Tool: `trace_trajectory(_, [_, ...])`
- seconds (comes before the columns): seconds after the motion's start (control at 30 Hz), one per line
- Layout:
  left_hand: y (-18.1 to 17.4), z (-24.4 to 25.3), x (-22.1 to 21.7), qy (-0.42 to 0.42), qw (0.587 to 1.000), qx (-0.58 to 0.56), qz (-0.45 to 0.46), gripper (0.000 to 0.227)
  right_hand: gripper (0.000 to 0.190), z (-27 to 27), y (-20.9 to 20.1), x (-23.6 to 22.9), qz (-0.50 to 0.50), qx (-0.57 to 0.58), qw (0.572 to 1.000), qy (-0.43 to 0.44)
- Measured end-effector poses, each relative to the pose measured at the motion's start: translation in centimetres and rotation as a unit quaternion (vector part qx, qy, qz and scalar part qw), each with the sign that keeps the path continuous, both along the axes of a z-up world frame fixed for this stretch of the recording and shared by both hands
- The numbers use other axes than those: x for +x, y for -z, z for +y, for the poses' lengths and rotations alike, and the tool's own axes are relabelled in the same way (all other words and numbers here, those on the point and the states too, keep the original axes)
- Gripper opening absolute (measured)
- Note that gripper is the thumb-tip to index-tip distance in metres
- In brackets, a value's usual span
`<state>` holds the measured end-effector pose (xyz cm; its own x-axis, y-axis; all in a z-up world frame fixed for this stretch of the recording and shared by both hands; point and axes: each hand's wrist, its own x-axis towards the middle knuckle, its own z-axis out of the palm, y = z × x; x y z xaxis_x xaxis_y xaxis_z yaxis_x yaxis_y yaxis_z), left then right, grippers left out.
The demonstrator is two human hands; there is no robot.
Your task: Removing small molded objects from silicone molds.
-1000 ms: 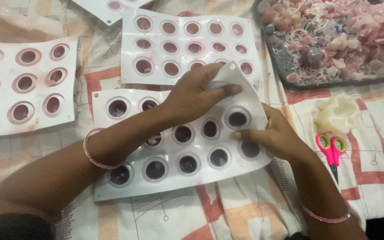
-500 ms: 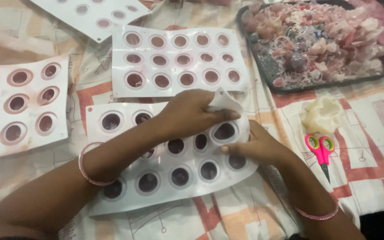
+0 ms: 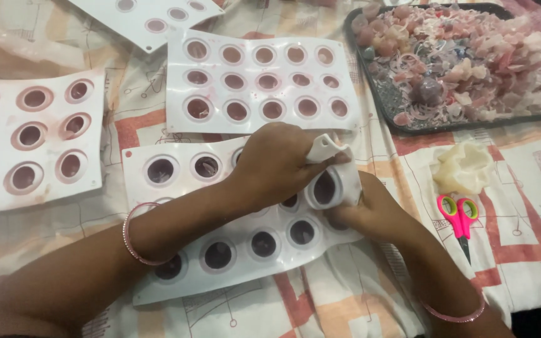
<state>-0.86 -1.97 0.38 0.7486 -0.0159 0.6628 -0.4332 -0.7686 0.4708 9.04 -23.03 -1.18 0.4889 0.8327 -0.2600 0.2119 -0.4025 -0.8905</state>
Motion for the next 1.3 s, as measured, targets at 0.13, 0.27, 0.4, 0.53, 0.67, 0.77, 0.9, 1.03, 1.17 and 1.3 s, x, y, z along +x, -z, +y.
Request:
trace_trajectory(0.13, [0.3, 0.2, 0.3, -0.021, 0.997, -0.041, 0.068, 0.039, 0.039, -0.1, 0.2, -0.3, -0.014, 0.016, 1.0, 0.01])
trace_trajectory(0.27, [1.1, 0.4, 0.7, -0.038, 0.997, -0.043, 0.06, 0.048, 0.033, -0.6, 1.4, 0.0, -0.017, 0.027, 0.998, 0.046])
trace_trajectory(0.4, [-0.6, 0.6, 0.1, -0.019, 0.991, -0.087, 0.1, 0.05, 0.035, -0.5, 1.6, -0.5, -0.034, 0.011, 0.997, 0.067])
trace_trajectory(0.53, [-0.4, 0.7, 0.3, 0.017, 0.98, -0.127, 0.154, 0.053, 0.035, -0.8, 2.4, -1.2, -0.063, 0.077, 0.992, 0.083])
trace_trajectory(0.67, [-1.0, 1.0, 0.5, 0.029, 0.954, -0.169, 0.247, 0.053, 0.03, -0.4, 0.7, -2.6, -0.26, 0.114, 0.959, 0.018])
trace_trajectory(0.77, [-2.4, 1.0, 0.0, 0.041, 0.92, -0.225, 0.318, 0.05, 0.026, -1.1, 0.7, -2.6, -0.27, 0.108, 0.956, -0.025])
trace_trajectory(0.9, [-1.2, 1.0, 0.4, 0.042, 0.923, -0.25, 0.29, 0.045, 0.032, -0.5, -0.1, -2.5, -0.171, 0.104, 0.98, 0.021])
trace_trajectory(1.03, [0.4, 1.1, 1.1, 0.06, 0.939, -0.28, 0.189, 0.04, 0.039, -1.5, 1.5, 0.2, -0.017, 0.037, 0.993, 0.108])
trace_trajectory(1.17, [-0.3, 1.2, 0.9, 0.056, 0.945, -0.285, 0.151, 0.039, 0.063, -1.0, -1.7, 0.1, 0.073, 0.038, 0.996, 0.032])
trace_trajectory(1.3, [-0.9, 0.9, 0.6, 0.018, 0.949, -0.268, 0.164, 0.039, 0.069, -1.1, -2.3, 0.5, 0.062, 0.05, 0.997, 0.016])
